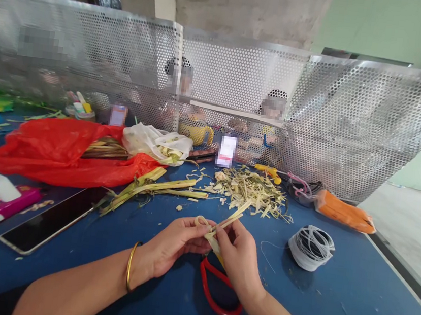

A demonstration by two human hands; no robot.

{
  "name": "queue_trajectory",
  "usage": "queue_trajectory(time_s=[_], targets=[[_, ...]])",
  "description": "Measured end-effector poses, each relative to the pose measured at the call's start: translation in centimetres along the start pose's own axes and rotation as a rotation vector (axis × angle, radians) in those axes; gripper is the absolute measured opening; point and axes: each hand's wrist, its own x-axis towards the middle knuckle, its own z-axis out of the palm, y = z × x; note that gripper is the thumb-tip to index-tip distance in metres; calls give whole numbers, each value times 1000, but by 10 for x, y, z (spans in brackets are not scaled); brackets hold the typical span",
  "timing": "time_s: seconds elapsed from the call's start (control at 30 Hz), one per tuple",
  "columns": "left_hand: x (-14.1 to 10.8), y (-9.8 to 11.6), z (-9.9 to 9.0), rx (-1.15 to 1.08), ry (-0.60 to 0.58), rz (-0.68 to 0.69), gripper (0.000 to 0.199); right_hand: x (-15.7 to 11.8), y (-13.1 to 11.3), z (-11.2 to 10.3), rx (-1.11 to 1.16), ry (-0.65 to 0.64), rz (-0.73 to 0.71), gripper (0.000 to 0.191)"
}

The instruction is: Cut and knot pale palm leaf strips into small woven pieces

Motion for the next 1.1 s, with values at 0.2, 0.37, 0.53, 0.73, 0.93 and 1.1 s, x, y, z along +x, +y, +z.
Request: queue_trajectory(time_s=[0.2,0.37,0.53,0.73,0.93,1.1], targets=[[-1,1,3,125,90,27,25,-4,1,3,50,-64,66,31],[0,1,2,154,94,44,23,-4,-1,3,113,-95,61,28],[0,1,0,164,36,35,29,-1,1,3,88,-80,40,28],[2,-1,0,141,89,44,24,-2,-2,2,25,-105,61,34],[7,-2,-4,-71,186,-11,29,-10,-13,-7,-617,-118,-455,22],[7,-3,-5,-101,196,-48,30,-15,-15,-9,-1002,-9,-959,22]])
